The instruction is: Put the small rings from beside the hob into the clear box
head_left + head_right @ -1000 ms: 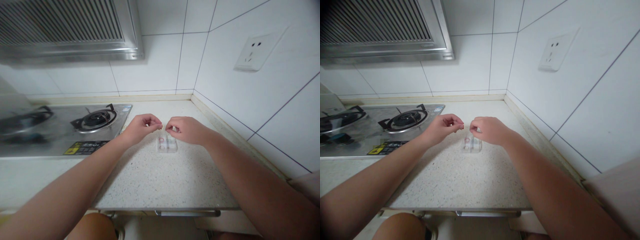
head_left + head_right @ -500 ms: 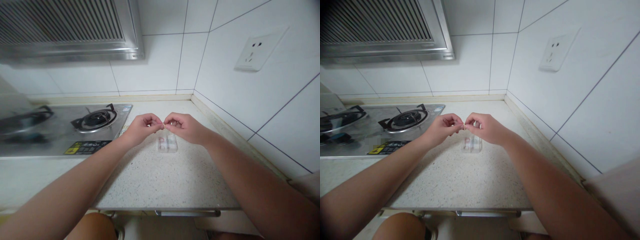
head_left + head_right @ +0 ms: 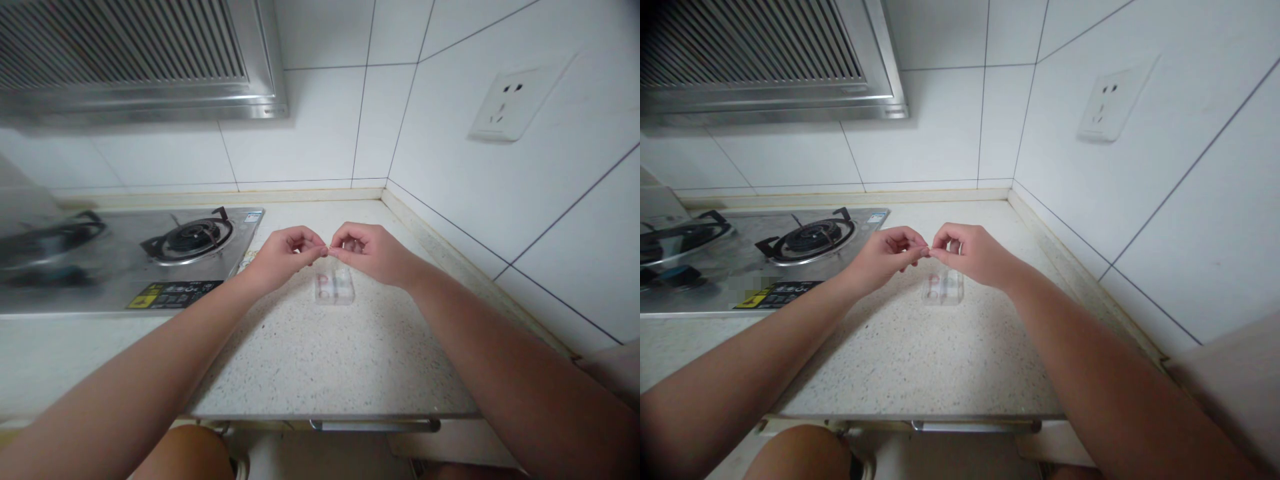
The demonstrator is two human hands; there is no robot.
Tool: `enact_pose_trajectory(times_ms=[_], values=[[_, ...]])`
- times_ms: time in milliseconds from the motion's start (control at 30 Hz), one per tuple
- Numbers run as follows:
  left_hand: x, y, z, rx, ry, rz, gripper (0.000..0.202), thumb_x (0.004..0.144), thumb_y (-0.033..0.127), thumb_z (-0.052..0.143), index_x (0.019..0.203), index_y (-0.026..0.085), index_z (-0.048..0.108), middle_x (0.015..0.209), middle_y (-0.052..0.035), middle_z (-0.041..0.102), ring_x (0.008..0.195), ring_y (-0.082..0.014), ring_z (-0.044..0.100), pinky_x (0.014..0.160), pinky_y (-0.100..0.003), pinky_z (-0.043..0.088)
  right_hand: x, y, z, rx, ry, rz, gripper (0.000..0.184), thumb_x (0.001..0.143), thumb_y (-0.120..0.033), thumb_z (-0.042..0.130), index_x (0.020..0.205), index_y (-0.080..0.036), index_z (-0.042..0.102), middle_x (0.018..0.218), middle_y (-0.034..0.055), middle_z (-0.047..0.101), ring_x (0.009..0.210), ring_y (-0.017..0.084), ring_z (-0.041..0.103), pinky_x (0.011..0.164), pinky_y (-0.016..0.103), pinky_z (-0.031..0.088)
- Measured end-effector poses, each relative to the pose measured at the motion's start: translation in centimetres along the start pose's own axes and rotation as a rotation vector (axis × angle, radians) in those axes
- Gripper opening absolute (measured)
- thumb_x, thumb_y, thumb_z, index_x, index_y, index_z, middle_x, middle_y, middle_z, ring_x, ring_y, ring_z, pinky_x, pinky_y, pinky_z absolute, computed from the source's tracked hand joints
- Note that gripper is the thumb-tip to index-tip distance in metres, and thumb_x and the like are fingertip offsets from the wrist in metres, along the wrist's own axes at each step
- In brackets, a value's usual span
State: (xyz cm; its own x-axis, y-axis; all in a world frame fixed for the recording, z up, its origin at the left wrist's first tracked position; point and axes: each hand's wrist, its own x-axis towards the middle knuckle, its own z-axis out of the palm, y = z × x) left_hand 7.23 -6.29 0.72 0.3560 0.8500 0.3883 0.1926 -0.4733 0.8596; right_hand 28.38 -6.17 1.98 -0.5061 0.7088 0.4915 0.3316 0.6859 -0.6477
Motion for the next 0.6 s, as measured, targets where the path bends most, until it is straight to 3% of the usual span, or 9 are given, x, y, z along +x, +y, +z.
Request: enact_pose_trajectory(times_ms=[600], values=[[-0.09,0.0,-0.08,-0.001,-0.029,0.006,0.025,0.084,0.039,0.069,0.086,0.014,0.066,0.079,-0.0045,0.069,0.062,-0.0094,0.056,0.052,-0.02,0.041,0.05,0.09,-0.07,-0.04,0.041,0.003,0.018,0.086,-0.035,0.063,0.085,-0.018,0.066,0.065,-0.0027,0.055,0.058,0.01,0.044,0.056,0.027,0.034]])
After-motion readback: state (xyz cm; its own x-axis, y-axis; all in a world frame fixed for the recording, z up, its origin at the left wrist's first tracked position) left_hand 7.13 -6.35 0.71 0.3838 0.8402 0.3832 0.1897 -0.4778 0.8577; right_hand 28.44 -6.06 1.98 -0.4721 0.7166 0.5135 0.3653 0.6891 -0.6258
